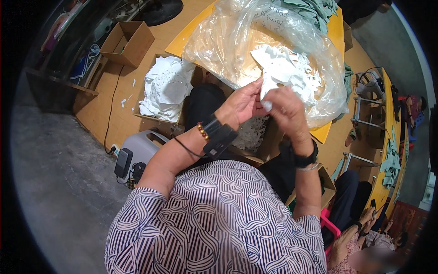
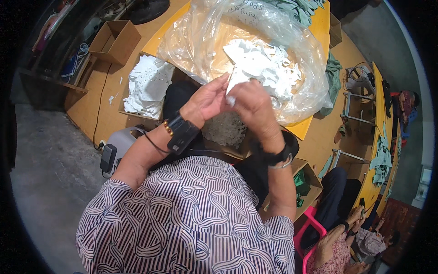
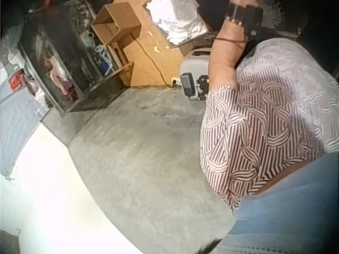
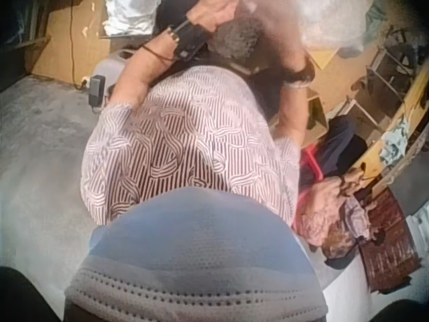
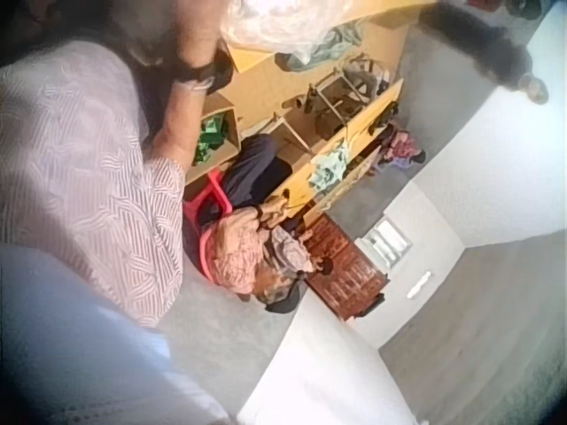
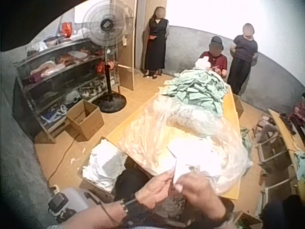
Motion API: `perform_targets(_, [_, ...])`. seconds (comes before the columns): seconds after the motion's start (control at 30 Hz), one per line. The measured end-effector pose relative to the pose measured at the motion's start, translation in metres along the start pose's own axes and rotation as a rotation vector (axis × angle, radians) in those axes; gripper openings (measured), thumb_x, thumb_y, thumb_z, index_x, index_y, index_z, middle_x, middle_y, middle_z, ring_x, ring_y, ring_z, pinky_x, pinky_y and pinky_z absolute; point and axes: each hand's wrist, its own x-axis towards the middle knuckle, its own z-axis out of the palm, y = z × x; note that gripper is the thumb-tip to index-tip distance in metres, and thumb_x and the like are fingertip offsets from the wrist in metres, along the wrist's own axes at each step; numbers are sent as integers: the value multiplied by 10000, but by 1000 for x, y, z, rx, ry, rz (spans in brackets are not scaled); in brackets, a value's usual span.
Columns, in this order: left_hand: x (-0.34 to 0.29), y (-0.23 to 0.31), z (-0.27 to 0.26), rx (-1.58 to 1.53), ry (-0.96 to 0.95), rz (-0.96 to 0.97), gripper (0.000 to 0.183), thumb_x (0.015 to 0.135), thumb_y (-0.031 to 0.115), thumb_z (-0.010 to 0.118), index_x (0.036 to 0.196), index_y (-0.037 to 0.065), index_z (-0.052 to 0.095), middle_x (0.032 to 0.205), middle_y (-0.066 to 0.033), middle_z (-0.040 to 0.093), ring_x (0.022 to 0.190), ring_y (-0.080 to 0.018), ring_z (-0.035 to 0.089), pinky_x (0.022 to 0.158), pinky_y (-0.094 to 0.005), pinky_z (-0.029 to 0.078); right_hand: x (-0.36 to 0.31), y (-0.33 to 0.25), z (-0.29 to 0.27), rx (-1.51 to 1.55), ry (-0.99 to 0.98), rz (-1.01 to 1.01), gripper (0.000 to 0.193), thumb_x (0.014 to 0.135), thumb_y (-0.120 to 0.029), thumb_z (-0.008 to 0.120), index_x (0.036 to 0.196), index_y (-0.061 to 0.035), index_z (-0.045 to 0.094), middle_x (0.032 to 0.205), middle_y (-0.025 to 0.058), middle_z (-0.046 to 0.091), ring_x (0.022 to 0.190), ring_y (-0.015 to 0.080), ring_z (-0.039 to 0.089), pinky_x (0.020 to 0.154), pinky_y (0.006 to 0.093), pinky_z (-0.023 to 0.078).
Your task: The recorder is sorting white foam or plastic shoe components from a plastic bag onto a table and into a box.
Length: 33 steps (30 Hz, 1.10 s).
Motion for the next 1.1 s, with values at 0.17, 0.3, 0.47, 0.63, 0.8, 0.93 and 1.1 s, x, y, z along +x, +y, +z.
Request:
perform_targets(0.17, [-1,3,-28,102,122,96,290,835,44,520,1109,-40,474,1030,-137,575,913,-244,581,833,-353,477,-19,-16,21,-78,-129,-62,216,650,26,593,852,-50,583,834,78,566,797,270,517,715,333,420])
perform_targets(0.3, [-14,10,-27,174,48,52,327,828,16,505,1146,-40,448,1040,-150,571,931,-267,590,792,-438,506,-18,11,1,45,174,134,211,741,-38,580,951,-25,575,750,119,576,651,224,554,595,299,441])
perform_targets(0.47, [-27,15,-17,225,2,6,314,860,75,499,1142,-53,449,1051,-169,563,921,-262,597,747,-467,522,7,13,4,145,30,397,291,764,-200,618,991,-22,573,603,79,539,556,151,518,518,272,413])
perform_targets(0.63, [-42,22,-17,150,33,-12,293,874,117,497,1099,-68,469,975,-162,591,863,-271,613,731,-459,528,9,32,22,419,-16,447,206,777,-194,620,834,4,607,615,55,548,571,115,506,527,252,410])
perform_targets(0.8, [-85,70,-46,132,108,199,349,857,144,518,1136,-44,430,1046,-197,556,929,-333,580,782,-559,472,18,31,-3,-26,171,352,95,759,-125,617,768,-30,606,652,64,583,593,157,555,558,272,434])
perform_targets(0.93, [-111,124,-88,153,309,472,426,881,175,479,1248,-6,362,1209,-190,475,1094,-341,486,909,-585,373,33,40,-16,-525,220,209,112,681,-115,655,764,-83,587,734,59,568,698,266,579,593,355,459])
perform_targets(1.1, [-115,166,-168,357,886,493,527,835,255,544,1288,77,343,1278,-189,389,1102,-393,439,874,-544,391,47,45,-7,-782,60,141,152,631,-148,684,759,-101,616,764,58,553,797,244,541,640,339,466])
